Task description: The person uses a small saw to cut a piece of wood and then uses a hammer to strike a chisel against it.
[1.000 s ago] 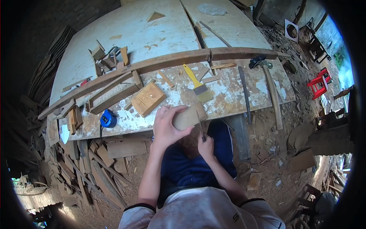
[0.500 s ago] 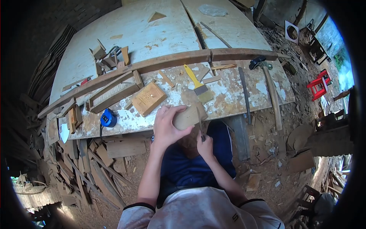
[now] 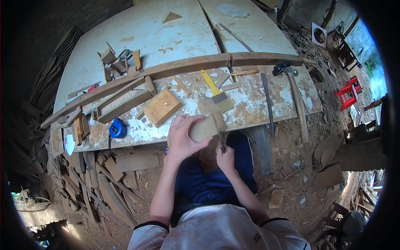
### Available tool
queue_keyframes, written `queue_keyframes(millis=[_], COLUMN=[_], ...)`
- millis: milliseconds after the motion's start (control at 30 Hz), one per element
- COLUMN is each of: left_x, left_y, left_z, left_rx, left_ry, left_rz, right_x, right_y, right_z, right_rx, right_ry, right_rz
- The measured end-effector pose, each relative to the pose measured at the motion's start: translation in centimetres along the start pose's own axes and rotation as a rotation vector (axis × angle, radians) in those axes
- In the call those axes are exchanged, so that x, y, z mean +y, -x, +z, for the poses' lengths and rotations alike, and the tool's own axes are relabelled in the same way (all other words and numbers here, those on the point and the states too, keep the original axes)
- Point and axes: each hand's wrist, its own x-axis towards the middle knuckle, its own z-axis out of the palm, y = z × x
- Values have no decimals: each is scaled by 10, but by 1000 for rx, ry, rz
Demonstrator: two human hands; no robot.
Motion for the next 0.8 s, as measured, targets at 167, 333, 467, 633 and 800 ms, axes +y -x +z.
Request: queue_keyframes(millis=[167, 333, 467, 633, 800], left_x=[-2, -2, 1, 1, 1], left_y=[-1, 1, -1, 0, 1], left_z=[0, 2, -1, -1, -3], left_rx=[18, 34, -4, -11, -30], left_ry=[59, 52, 9, 45, 2], left_rz=[-34, -28, -42, -39, -49], right_x=[49, 47, 3, 33, 9], right_y=[10, 12, 5, 9, 5], right_z=[18, 2, -8, 17, 5], right_rx=[-5, -27, 43, 6, -8], right_ry=[51, 20, 11, -20, -21], right_rz=[16, 64, -4, 10, 20])
